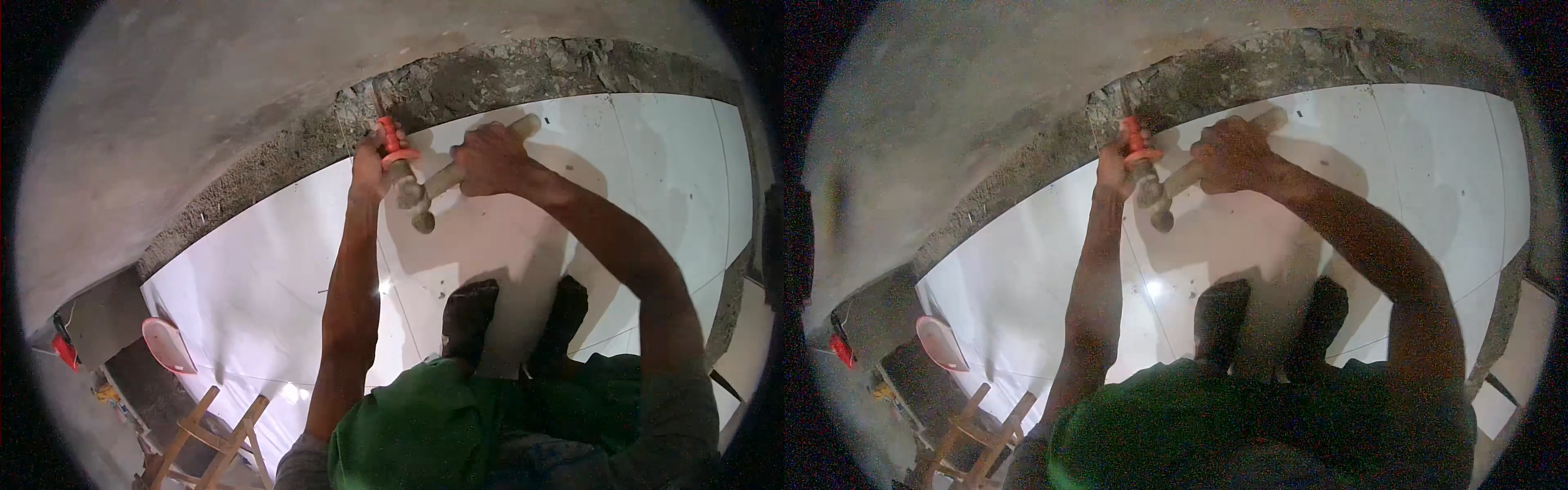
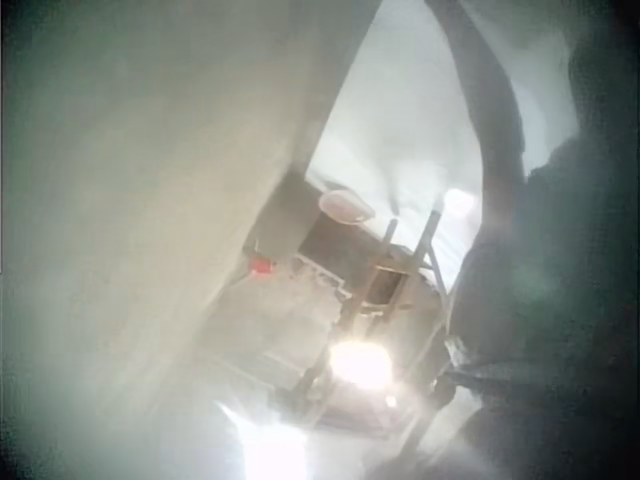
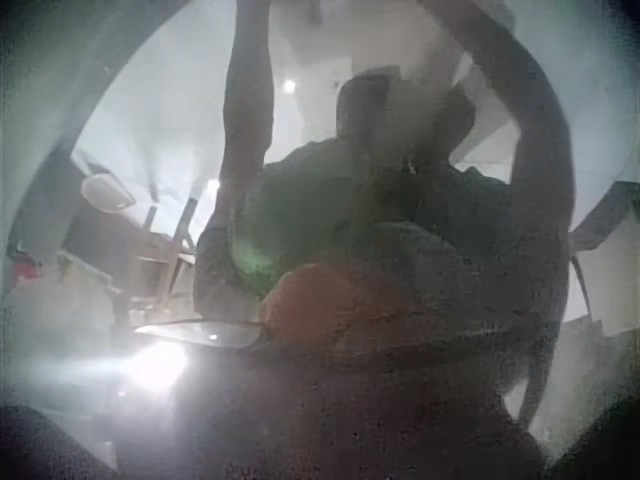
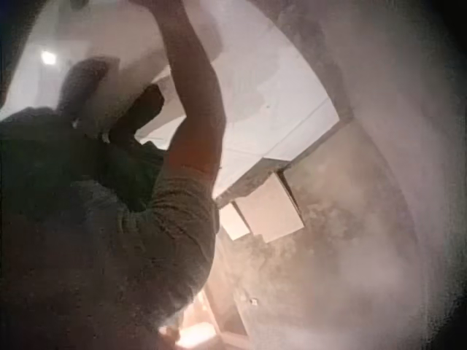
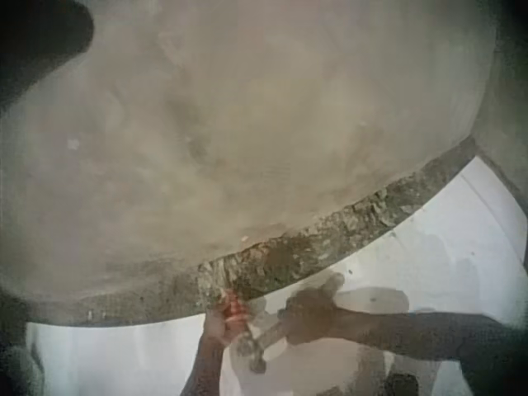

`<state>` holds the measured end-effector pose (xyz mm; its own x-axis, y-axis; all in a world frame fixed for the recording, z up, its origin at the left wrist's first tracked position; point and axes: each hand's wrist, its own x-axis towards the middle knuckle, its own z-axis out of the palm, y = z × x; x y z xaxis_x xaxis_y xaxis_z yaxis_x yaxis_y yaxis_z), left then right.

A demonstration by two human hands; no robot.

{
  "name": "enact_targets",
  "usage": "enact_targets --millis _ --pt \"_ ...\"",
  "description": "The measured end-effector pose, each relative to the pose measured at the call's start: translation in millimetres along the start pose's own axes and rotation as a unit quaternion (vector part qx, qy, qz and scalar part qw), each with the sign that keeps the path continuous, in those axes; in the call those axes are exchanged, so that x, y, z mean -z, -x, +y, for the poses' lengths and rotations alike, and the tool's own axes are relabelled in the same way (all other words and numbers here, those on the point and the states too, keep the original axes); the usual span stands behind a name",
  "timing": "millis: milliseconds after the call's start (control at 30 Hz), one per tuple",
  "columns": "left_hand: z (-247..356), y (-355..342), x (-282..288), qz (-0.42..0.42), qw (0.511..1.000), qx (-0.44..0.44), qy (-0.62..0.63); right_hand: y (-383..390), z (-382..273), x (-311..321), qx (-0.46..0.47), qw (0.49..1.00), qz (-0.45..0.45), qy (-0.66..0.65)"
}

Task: The person prepares the floor for tiling by using a hammer and chisel to remove excess concrete from the wall base, and uses a measuring tape to measure the floor area.

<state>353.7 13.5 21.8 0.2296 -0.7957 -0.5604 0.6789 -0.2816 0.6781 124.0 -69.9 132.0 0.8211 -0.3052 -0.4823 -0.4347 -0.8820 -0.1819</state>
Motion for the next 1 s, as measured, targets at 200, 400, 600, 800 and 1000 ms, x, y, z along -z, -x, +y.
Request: enact_targets --millis 200,400,600,800,1000 --pt "-3.8 -3.2 8.2 -0.063 0.996 -0.037 0.051 11.5 -10.6 -53.4 0.256 0.952 0.163 0.028" --pt "-4.3 -16.7 22.9 -0.047 0.997 0.001 0.055 -10.0 -6.2 -19.9 -0.005 0.999 -0.001 -0.045" --pt "-1.6 -7.5 9.8 -0.06 0.995 -0.02 0.079 8.8 -20.0 -24.9 0.322 0.943 0.08 0.031" --pt "13.0 -22.2 17.6 -0.089 0.99 -0.006 0.106 -5.6 -14.4 -26.2 0.0 0.989 0.118 -0.086" --pt "13.1 -10.1 10.6 -0.073 0.992 -0.007 0.102 -17.1 5.6 1.9 0.064 0.998 -0.026 0.015"
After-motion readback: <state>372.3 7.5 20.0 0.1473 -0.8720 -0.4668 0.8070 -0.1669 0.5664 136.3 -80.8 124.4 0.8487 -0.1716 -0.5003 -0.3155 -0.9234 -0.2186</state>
